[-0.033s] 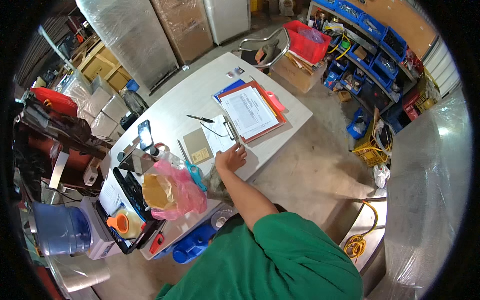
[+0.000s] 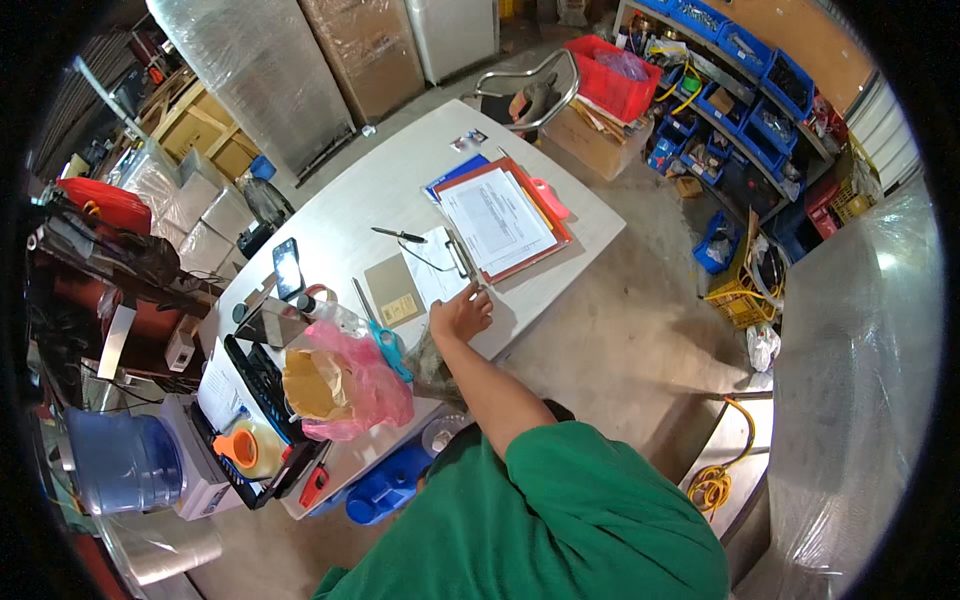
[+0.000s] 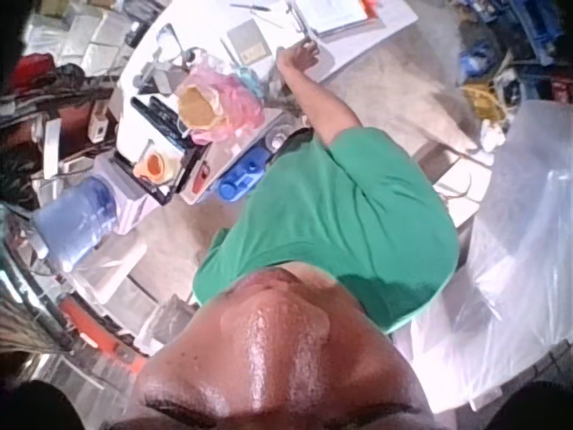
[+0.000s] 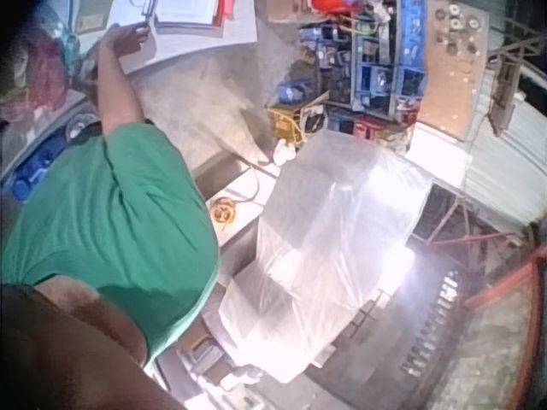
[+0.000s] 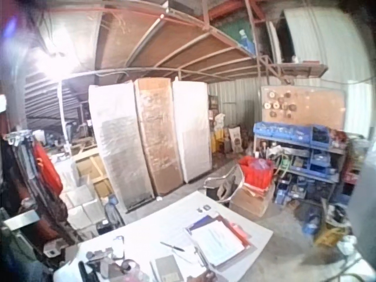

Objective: The person wraps a large piece of furniture with bubble wrap and secures it with packing tape. They then write on the wrapped surface with a marker and place the marker on a nearby table.

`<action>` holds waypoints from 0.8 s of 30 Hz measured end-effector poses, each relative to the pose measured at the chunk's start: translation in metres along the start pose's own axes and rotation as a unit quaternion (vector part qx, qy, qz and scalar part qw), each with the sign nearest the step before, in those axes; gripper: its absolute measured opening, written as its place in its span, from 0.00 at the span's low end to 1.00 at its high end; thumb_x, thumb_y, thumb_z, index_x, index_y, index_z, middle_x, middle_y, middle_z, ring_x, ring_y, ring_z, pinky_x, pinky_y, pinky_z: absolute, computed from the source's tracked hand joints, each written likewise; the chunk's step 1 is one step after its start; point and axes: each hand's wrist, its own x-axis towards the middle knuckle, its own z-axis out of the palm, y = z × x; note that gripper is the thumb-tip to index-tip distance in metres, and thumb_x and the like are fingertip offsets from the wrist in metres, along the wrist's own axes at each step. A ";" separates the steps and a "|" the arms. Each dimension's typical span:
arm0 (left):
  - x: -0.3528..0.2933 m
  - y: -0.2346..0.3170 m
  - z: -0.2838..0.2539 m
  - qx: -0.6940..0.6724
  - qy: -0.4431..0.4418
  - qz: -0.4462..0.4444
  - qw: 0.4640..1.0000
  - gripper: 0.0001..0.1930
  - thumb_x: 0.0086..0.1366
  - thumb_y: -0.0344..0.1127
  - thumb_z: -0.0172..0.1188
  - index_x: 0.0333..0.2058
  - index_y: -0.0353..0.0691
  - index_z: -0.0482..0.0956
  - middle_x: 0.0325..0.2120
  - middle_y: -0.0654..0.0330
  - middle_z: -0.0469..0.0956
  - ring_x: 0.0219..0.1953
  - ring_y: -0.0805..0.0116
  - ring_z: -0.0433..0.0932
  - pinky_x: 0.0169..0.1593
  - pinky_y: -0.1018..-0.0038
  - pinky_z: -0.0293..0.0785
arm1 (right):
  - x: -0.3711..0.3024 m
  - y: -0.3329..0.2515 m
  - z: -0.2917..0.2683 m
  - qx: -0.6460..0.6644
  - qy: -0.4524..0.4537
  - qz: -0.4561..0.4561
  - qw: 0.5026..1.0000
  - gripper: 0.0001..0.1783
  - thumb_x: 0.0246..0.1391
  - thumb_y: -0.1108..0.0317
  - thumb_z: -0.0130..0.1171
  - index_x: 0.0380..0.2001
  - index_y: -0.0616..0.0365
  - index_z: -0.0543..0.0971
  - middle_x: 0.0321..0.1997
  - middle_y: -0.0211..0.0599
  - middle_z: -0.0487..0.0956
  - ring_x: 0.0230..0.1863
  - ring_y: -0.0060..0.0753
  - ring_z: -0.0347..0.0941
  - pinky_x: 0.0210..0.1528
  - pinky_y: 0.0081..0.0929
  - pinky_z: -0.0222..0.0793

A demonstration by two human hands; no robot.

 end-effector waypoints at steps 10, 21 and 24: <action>-0.003 0.029 0.021 -0.030 0.037 -0.059 0.997 0.21 0.67 0.48 0.57 0.49 0.37 0.79 0.40 0.47 0.83 0.38 0.57 0.82 0.43 0.62 0.78 | 0.063 0.008 0.006 0.017 -0.182 0.038 0.982 0.23 0.45 0.60 0.67 0.46 0.49 0.79 0.57 0.47 0.73 0.61 0.53 0.66 0.62 0.56 0.61; 0.015 0.099 0.078 -0.042 0.107 -0.067 0.991 0.20 0.68 0.47 0.56 0.48 0.35 0.80 0.40 0.45 0.83 0.38 0.54 0.82 0.43 0.61 0.78 | 0.052 -0.055 -0.010 -0.067 -0.184 0.067 0.978 0.29 0.45 0.54 0.72 0.46 0.56 0.73 0.54 0.45 0.71 0.58 0.48 0.66 0.55 0.45 0.67; 0.016 0.122 0.094 -0.044 0.123 -0.073 0.989 0.20 0.68 0.47 0.56 0.47 0.35 0.80 0.40 0.44 0.83 0.38 0.53 0.83 0.43 0.61 0.78 | 0.061 -0.065 -0.001 -0.036 -0.212 0.099 0.972 0.23 0.50 0.64 0.64 0.48 0.58 0.70 0.55 0.49 0.72 0.58 0.50 0.68 0.56 0.44 0.69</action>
